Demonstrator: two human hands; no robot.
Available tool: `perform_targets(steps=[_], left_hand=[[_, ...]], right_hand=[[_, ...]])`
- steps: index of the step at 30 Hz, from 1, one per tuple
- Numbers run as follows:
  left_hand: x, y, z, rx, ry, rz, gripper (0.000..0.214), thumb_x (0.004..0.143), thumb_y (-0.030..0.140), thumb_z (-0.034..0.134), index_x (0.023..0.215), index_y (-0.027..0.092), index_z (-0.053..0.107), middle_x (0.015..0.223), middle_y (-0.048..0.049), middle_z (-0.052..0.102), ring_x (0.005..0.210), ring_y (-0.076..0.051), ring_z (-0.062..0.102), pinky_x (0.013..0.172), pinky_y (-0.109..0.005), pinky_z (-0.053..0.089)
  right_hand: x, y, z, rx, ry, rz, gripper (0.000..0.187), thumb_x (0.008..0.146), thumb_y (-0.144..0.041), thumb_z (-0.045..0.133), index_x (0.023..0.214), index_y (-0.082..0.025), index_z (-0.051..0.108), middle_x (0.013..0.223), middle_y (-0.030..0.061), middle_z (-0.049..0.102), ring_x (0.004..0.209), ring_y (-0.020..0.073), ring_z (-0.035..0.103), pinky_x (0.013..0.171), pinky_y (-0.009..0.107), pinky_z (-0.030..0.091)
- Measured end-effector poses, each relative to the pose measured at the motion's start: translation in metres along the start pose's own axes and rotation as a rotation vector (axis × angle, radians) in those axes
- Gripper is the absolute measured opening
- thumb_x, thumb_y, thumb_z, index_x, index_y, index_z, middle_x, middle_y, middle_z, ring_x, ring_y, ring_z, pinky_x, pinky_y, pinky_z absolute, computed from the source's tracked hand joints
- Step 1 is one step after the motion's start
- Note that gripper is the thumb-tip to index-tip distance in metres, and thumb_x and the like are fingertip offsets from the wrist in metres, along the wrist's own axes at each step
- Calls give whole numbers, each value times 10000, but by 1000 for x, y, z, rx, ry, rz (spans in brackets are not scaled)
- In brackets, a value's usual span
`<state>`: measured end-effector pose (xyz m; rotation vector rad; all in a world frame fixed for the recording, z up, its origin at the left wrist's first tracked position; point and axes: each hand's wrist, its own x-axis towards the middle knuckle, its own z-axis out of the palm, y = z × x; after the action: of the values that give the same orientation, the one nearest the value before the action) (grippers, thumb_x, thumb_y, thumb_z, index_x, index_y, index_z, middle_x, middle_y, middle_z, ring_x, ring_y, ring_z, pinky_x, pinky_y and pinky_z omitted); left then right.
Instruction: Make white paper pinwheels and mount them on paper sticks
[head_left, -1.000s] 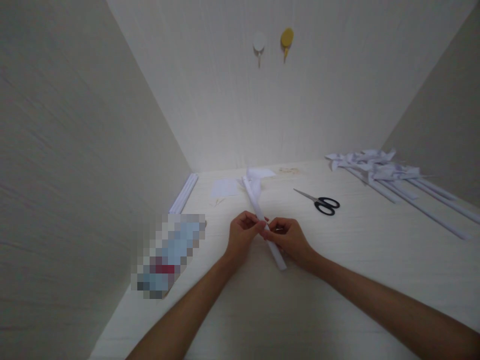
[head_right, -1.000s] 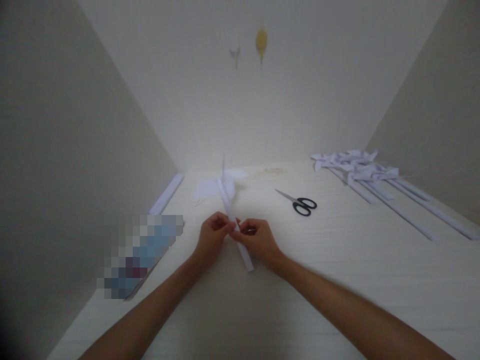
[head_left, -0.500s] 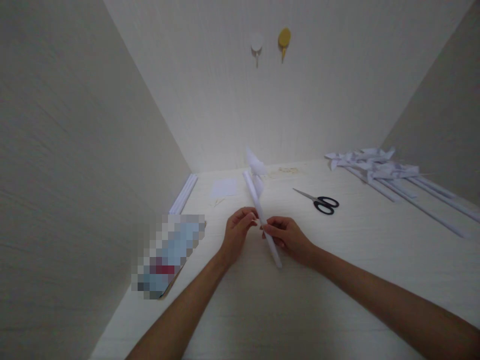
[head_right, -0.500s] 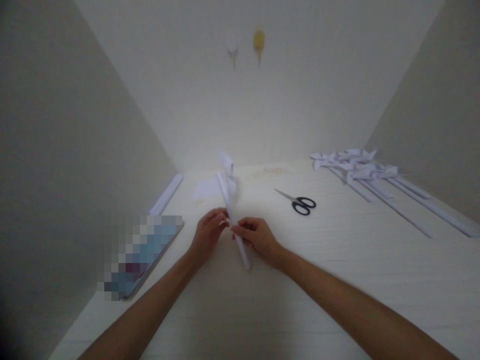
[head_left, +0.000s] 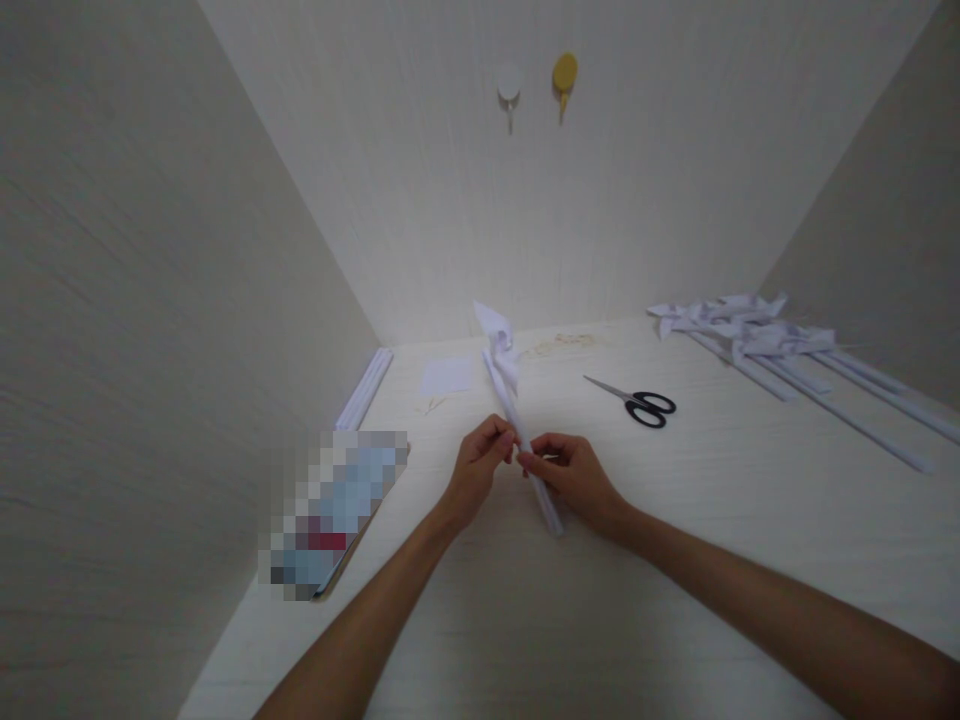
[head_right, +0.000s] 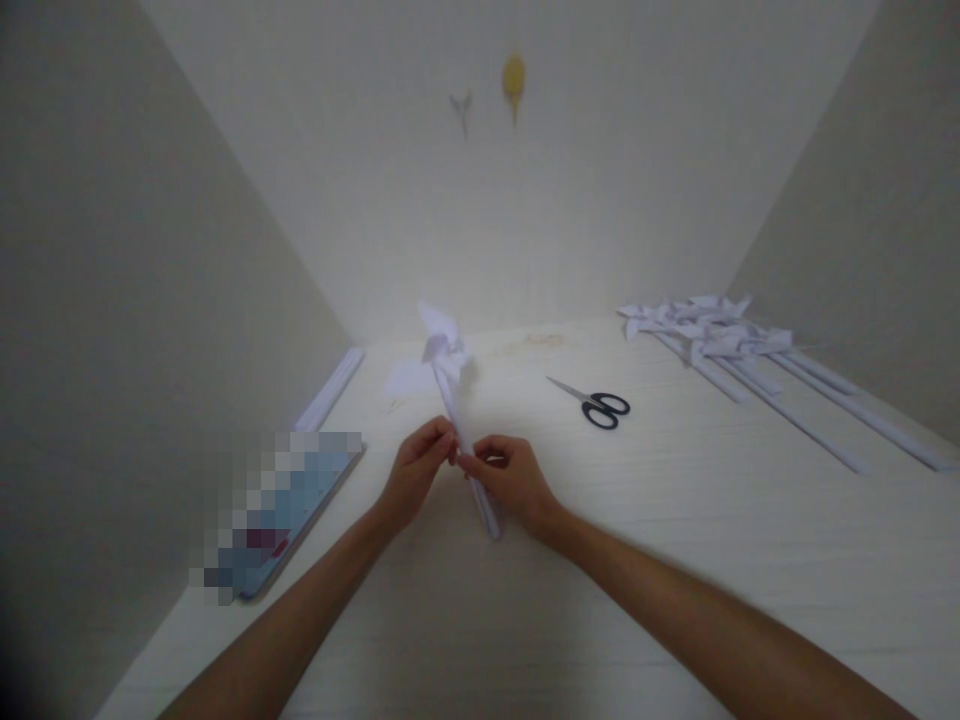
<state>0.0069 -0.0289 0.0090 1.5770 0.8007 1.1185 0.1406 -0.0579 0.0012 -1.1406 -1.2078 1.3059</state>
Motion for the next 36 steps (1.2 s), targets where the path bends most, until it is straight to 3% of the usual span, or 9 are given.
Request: perform_targets(steps=[8,12,18,26,36], left_hand=[[-1,-6,-2,-75,-84,-100,194,748,314,495,635,156,484,563,29,418,548,-88,385,557,-231,306],[-1,-7,-2,-117,-90,-175,226,739,339,494,612,152,499,532,31,412,520,-82,376,534,-230,292],[0,-7,-1,-141,-71,-282,283,674,416,539,599,145,510,525,18,440,493,-79,379,487,-222,277],[-1,-5,-2,-110,-147,-276,250,701,368,511,589,145,495,512,25,432,481,-75,380,478,-222,271],[1,-6,-6,-5,-153,-205,188,714,276,495,581,145,474,470,42,417,452,-71,369,466,-221,265]], right_hand=[[6,7,-2,294,-25,-55,178,630,-342,627,608,-174,573,559,-36,515,511,79,420,530,223,345],[6,4,-3,463,-78,-2,126,625,-297,630,620,-178,589,600,-21,554,582,98,469,641,248,372],[6,4,-4,458,-113,11,136,616,-290,637,586,-175,572,593,-16,553,599,106,475,631,247,361],[7,5,-4,521,-215,39,147,617,-273,647,592,-171,544,583,-27,534,591,101,482,633,243,362],[8,6,-6,558,-213,46,150,631,-240,649,580,-161,532,560,-35,509,560,79,444,572,214,323]])
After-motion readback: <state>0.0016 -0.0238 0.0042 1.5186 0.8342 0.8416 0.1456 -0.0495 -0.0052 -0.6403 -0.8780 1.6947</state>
